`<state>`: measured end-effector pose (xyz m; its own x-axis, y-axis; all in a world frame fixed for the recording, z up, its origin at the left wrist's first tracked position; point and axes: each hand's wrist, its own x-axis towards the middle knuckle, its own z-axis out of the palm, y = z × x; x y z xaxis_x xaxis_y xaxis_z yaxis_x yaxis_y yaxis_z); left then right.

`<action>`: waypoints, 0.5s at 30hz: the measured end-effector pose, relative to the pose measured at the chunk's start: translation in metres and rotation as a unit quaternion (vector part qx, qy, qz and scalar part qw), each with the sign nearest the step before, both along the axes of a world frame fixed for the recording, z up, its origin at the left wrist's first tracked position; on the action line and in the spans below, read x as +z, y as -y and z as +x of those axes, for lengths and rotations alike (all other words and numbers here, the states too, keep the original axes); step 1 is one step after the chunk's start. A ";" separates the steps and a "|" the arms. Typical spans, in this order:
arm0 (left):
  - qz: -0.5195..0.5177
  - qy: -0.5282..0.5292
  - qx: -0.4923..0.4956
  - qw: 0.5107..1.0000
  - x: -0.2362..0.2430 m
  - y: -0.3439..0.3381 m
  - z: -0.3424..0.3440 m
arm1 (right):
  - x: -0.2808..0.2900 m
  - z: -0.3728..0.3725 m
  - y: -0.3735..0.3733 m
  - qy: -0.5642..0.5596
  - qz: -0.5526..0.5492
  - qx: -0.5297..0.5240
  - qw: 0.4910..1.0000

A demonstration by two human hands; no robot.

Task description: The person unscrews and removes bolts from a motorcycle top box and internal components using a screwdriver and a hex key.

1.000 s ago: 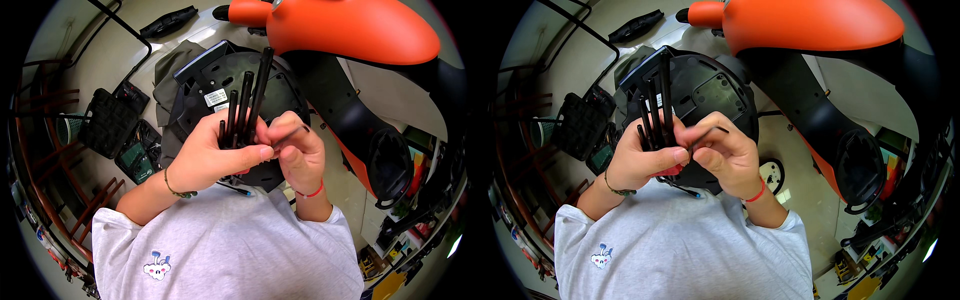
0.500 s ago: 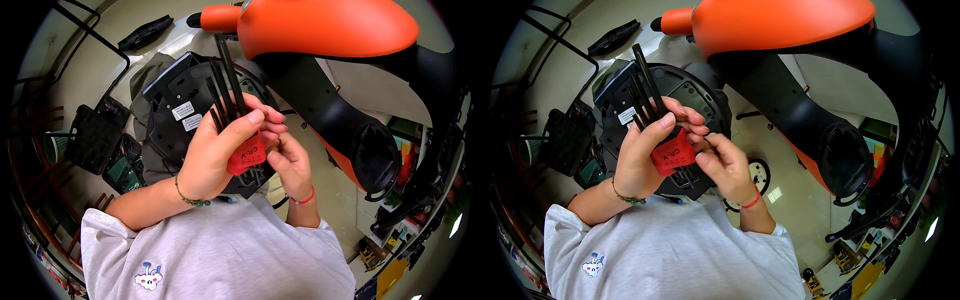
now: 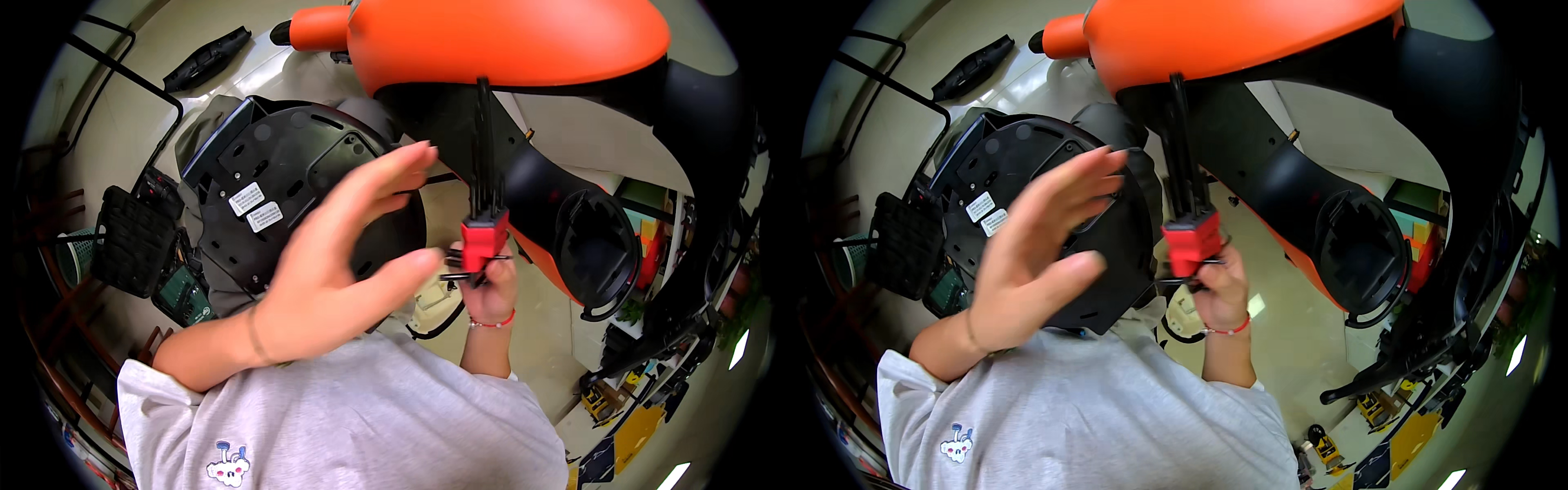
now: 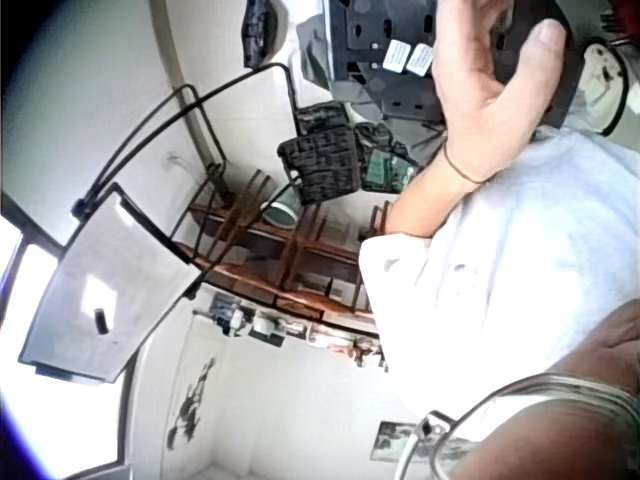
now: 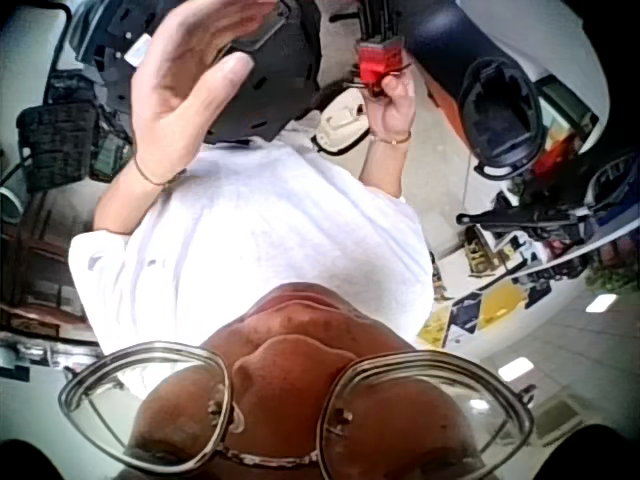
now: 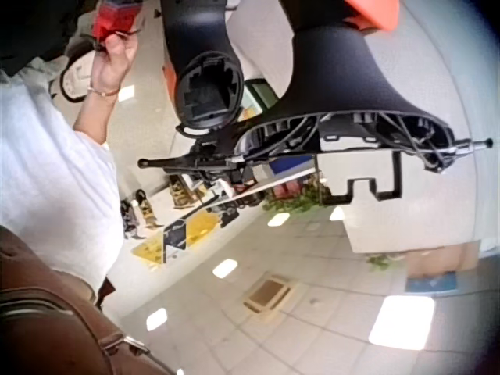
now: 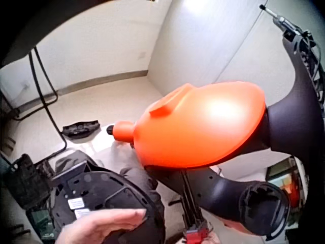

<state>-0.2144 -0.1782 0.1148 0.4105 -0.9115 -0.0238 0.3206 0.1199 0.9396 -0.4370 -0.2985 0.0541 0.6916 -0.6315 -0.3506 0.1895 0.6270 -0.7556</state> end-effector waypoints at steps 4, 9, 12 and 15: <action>-0.052 0.168 0.138 0.975 -0.022 -0.085 0.051 | -0.027 -0.045 0.031 -0.102 0.007 -0.046 0.994; 0.112 0.137 0.386 0.905 -0.058 -0.151 0.072 | -0.181 -0.056 0.120 -0.182 0.097 -0.175 0.963; 0.223 0.108 0.388 0.888 -0.068 -0.158 0.065 | -0.264 -0.034 0.189 -0.112 0.091 -0.184 0.972; 0.319 0.135 0.323 0.881 -0.078 -0.159 0.052 | -0.314 -0.009 0.242 -0.193 0.065 -0.244 0.948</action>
